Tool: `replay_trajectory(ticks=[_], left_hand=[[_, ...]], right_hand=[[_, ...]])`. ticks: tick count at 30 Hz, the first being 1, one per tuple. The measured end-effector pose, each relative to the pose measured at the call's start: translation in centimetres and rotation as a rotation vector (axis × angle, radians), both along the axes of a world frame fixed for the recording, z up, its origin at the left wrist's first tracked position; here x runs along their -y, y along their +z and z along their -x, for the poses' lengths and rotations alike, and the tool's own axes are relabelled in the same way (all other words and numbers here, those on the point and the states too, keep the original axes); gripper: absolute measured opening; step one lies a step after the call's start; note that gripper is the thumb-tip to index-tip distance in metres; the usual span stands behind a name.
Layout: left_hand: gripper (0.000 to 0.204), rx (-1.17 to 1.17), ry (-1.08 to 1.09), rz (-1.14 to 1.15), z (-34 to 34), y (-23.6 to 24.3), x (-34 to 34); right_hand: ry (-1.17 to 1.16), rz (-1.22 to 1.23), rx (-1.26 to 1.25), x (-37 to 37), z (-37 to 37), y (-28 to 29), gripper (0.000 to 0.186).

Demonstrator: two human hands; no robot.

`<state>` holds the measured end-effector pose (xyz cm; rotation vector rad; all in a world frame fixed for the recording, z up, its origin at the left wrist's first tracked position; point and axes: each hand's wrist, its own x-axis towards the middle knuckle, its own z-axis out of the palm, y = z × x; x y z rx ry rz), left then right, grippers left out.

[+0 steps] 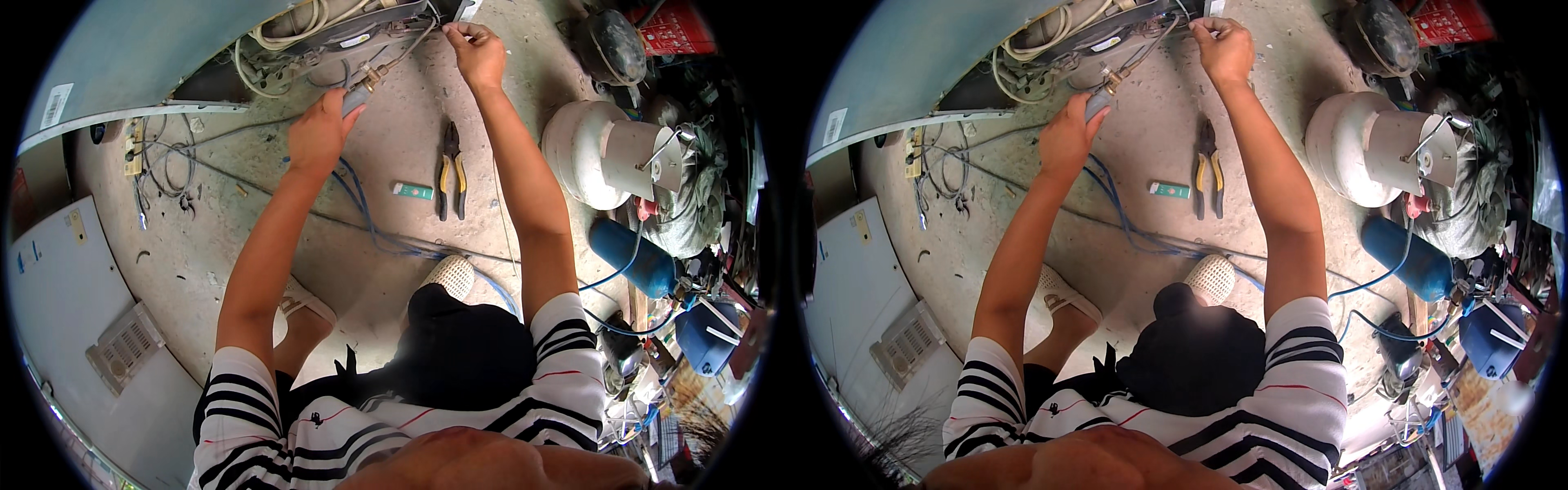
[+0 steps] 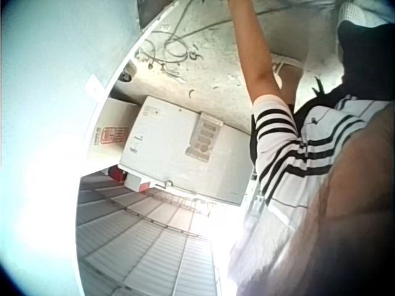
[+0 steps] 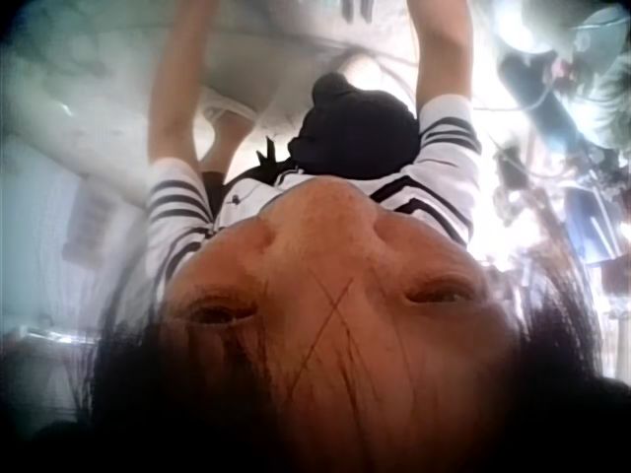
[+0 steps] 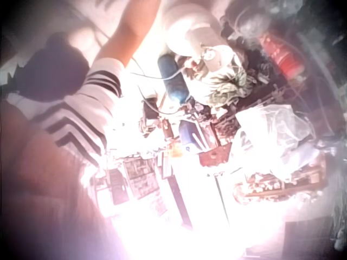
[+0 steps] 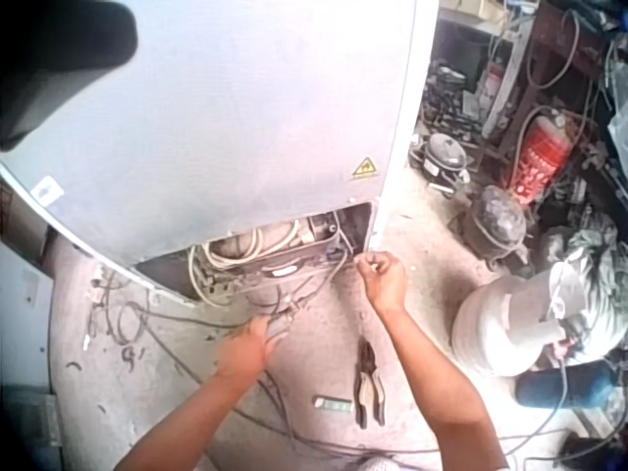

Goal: The person holds a metal rod and uses a blowtorch to heat a copper pipe on an appliance while holding a lighter.

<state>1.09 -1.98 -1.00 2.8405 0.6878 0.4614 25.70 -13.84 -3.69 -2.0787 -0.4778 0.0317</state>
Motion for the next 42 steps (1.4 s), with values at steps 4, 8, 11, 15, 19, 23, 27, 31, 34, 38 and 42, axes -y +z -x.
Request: replay_trajectory(ticks=[4, 8, 11, 15, 19, 23, 27, 31, 34, 38, 42], left_hand=[[0.038, 0.008, -0.017, -0.116, -0.23, -0.28, -0.24], [0.039, 0.016, -0.017, -0.112, -0.44, -0.4, -0.26], [0.039, 0.029, -0.027, -0.114, -0.55, -0.31, -0.25], [0.039, 0.021, -0.022, -0.119, -0.52, -0.36, -0.14], [0.039, 0.015, -0.011, -0.119, -0.32, -0.55, -0.16], [0.039, 0.026, -0.007, -0.143, -0.13, -0.59, -0.22], [0.039, 0.009, 0.0, -0.153, 0.05, -0.69, -0.29], [0.039, 0.002, -0.002, -0.168, -0.08, -0.49, -0.18], [0.038, -0.017, 0.016, -0.067, -0.24, -0.11, 0.09], [0.039, 0.002, 0.001, -0.113, -0.3, -0.17, 0.02], [0.04, 0.003, -0.015, -0.185, -0.38, -0.33, -0.09]], right_hand=[[-0.014, 0.007, -0.009, -0.13, 0.19, 0.26, 0.017], [-0.026, -0.01, -0.011, -0.19, 0.21, 0.2, 0.018], [-0.024, -0.021, -0.022, 0.0, 0.12, 0.18, 0.018], [-0.035, 0.007, -0.068, 0.04, 0.21, 0.39, 0.018], [-0.045, 0.033, -0.05, 0.04, 0.25, 0.45, 0.02], [-0.045, 0.034, -0.082, 0.12, 0.36, 0.37, 0.021], [-0.045, 0.022, -0.101, 0.09, 0.5, 0.24, 0.021], [-0.036, 0.027, -0.068, 0.14, 0.47, 0.22, 0.02], [-0.036, 0.031, -0.067, 0.09, 0.51, 0.26, 0.019], [-0.032, 0.018, -0.055, 0.09, 0.65, 0.15, 0.019], [-0.029, 0.012, -0.034, 0.17, 0.61, -0.05, 0.02]])
